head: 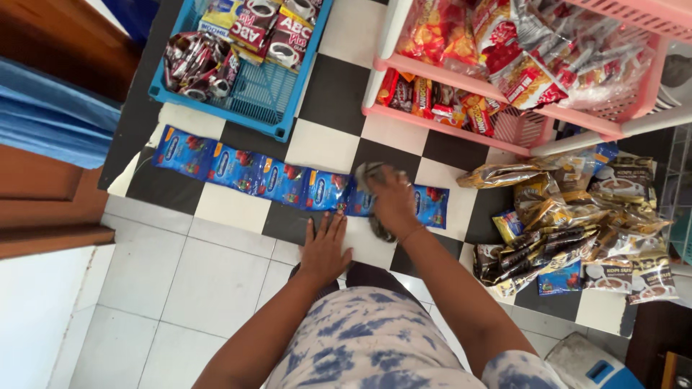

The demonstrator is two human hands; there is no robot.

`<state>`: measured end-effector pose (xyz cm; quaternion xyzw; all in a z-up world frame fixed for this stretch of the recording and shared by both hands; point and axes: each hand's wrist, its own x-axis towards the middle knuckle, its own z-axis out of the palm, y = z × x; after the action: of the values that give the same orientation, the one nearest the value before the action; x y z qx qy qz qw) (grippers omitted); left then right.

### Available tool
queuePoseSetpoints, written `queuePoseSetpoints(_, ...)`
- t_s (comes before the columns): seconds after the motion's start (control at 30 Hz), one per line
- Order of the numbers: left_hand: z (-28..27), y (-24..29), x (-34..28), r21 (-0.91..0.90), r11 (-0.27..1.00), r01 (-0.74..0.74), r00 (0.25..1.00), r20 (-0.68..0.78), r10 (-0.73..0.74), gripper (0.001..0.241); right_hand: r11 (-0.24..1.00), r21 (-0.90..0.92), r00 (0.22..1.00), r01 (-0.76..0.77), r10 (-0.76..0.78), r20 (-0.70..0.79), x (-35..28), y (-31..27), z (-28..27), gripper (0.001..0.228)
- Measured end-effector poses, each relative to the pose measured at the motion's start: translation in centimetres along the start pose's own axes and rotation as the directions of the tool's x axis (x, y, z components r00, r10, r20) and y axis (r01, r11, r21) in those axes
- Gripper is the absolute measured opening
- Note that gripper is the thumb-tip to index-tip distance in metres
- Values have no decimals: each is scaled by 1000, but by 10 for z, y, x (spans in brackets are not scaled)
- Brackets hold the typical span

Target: The person wipes the floor with a cloth and then picks up multiple snack packages, wiping each one before placing them into a blue basket. The person handles ABC Plus and Indomilk packages, cleaning them one by one and stacking them in the basket.

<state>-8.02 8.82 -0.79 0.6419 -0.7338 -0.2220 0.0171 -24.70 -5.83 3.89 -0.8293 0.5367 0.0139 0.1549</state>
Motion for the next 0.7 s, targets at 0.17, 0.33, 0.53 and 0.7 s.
queuePoseSetpoints(0.17, 0, 1, 2, -7, 1000, -4, 1000, -22, 4, 83, 936, -87, 909, 341, -352, -224, -2, -22, 27, 44)
queuePoseSetpoints(0.33, -3, 0, 3, 23, 1000, 0, 996, 87, -1, 80, 962, 57, 963, 267, -264, -51, 8, -33, 41, 55)
queuePoseSetpoints(0.53, -10, 2, -3, -147, 988, -40, 995, -97, 26, 81, 977, -41, 976, 208, -211, -63, 6, -3, 28, 62)
queuePoseSetpoints(0.7, -14, -13, -12, -141, 989, -43, 993, -116, 27, 78, 993, -35, 993, 110, -111, -28, -42, 35, 9, 67)
